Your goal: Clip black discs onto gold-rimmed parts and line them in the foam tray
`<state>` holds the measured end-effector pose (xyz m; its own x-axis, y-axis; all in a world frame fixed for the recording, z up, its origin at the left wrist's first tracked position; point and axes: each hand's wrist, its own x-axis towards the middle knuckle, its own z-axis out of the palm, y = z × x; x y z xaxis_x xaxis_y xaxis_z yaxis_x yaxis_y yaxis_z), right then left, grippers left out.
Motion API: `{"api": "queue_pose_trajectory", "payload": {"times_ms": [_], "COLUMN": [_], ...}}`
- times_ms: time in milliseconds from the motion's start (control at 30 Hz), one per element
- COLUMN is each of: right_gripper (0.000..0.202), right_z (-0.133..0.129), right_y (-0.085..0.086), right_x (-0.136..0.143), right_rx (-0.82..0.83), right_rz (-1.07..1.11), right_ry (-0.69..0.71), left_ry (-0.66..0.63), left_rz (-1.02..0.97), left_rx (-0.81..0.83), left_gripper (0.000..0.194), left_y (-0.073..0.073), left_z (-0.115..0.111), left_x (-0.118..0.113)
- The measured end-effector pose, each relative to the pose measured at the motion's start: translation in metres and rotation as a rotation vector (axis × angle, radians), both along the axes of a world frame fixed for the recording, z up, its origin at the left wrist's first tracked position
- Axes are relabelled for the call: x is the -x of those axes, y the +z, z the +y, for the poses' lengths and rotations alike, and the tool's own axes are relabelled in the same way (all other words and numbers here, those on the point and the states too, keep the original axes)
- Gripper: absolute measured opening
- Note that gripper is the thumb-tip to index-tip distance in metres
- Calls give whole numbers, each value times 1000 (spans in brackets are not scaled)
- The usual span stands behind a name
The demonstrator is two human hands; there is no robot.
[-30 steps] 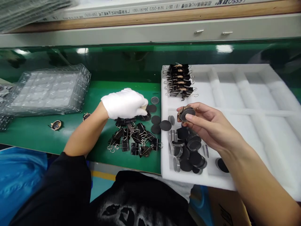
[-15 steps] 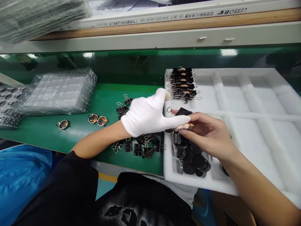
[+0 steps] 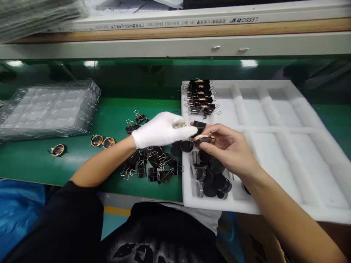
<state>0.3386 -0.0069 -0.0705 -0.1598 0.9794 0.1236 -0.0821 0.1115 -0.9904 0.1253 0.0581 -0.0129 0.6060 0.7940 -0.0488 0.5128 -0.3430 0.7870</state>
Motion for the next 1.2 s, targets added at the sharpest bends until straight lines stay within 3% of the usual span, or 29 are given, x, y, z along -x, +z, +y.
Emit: {"api": "queue_pose_trajectory", "payload": {"times_ms": [167, 467, 767, 867, 967, 1100, 1200], "right_gripper": [30, 34, 28, 30, 31, 31, 31], "right_z": [6, 12, 7, 8, 9, 13, 17], "right_y": [2, -3, -15, -13, -7, -3, -5], "right_x": [-5, 3, 15, 13, 7, -9, -17], "right_rx": [151, 309, 269, 296, 279, 191, 167], "right_rz": [195, 450, 397, 444, 436, 317, 254], "right_ry": [-147, -192, -235, -241, -252, -282, -268], "left_ry": [113, 155, 158, 59, -86, -23, -54], "left_rz": [-128, -245, -142, -37, 133, 444, 713], "left_rx": [32, -58, -120, -120, -141, -338, -392], "left_gripper": [43, 38, 35, 35, 38, 46, 45], "left_y": [-3, -13, -18, -11, 5, 21, 16], "left_z": [7, -9, -10, -4, 10, 35, 50], "left_x": [3, -12, -21, -16, 2, 37, 57]}}
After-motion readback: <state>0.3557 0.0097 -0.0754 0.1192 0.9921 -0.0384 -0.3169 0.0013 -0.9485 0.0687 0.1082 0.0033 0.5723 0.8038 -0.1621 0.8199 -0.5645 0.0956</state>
